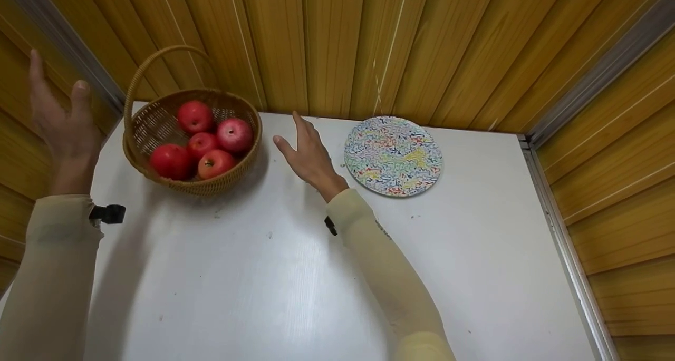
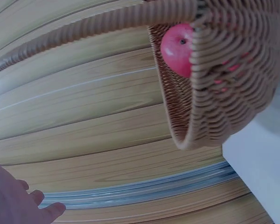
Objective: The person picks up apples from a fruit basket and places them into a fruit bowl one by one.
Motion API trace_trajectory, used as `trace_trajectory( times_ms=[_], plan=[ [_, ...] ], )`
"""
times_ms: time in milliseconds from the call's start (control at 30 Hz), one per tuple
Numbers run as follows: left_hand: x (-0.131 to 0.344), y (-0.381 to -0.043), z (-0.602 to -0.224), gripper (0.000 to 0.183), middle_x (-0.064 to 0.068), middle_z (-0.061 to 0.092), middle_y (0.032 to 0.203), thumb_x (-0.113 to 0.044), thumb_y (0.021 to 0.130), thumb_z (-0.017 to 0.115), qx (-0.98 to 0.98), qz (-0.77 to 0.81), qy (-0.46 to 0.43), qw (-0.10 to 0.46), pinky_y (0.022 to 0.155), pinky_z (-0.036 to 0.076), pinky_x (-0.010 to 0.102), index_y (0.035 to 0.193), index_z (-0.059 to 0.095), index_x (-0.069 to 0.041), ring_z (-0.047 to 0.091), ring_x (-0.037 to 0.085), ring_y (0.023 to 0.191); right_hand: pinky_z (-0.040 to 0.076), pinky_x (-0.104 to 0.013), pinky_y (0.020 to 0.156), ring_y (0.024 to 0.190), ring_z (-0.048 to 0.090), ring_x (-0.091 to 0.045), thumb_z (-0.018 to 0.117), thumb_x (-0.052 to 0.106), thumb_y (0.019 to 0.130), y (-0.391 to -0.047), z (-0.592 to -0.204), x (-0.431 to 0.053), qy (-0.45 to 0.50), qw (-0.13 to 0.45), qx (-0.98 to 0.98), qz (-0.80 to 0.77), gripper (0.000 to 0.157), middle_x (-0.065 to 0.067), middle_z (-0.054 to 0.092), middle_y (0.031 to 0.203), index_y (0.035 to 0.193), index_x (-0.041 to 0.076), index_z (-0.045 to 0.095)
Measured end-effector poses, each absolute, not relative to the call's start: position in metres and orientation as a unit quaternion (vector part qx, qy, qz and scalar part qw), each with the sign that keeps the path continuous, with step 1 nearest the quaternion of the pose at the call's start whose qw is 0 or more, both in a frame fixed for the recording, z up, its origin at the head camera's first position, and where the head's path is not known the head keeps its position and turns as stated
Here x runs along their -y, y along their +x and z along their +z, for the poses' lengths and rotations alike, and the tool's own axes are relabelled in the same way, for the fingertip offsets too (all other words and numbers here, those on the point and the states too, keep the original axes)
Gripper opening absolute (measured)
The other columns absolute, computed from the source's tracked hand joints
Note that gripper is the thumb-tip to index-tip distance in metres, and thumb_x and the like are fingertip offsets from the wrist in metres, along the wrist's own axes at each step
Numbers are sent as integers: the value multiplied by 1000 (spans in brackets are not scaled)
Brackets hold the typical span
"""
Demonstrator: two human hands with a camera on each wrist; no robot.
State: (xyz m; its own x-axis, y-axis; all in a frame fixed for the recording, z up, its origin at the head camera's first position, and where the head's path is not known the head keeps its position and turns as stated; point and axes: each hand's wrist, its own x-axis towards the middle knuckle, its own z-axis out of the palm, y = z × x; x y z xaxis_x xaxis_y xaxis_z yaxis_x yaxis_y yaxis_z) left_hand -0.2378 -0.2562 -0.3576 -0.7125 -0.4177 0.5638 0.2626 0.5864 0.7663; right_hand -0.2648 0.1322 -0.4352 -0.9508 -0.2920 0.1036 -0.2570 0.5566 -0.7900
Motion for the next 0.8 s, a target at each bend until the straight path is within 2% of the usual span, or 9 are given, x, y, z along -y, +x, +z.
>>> trace_trajectory(
  times_ms=[133, 300, 500, 800],
  plan=[
    [262, -240, -366, 80, -6, 20, 175, -44, 100, 50, 819, -456, 70, 341, 125, 14, 34, 171, 24, -18, 24, 11, 155, 24, -53, 126, 158, 26, -30, 49, 60, 107, -263, -437, -127, -154, 26, -880, -448, 86, -13, 24, 173, 171, 12, 16],
    [268, -242, -380, 80, -6, 28, 173, -33, 99, 59, 833, -447, 72, 318, 125, 19, 34, 170, 25, -19, 29, 12, 153, 26, -50, 126, 157, 29, -29, 50, 58, 108, -262, -443, -121, -156, 13, -875, -458, 85, -13, 27, 172, 170, 10, 19],
    [276, -243, -400, 82, -3, 25, 174, -33, 102, 61, 856, -436, 97, 260, 127, 18, 36, 172, 19, -22, 24, 17, 158, 28, -48, 126, 155, 33, -29, 51, 58, 108, -261, -451, -114, -155, 11, -873, -462, 84, -14, 31, 171, 170, 9, 22],
    [287, -247, -425, 86, 9, 21, 175, -33, 105, 62, 891, -407, 98, 177, 128, 20, 50, 172, 12, -14, 21, 30, 159, 32, -48, 124, 152, 38, -30, 52, 56, 108, -259, -456, -101, -164, -11, -873, -459, 81, -16, 38, 166, 167, 6, 28]
  ],
)
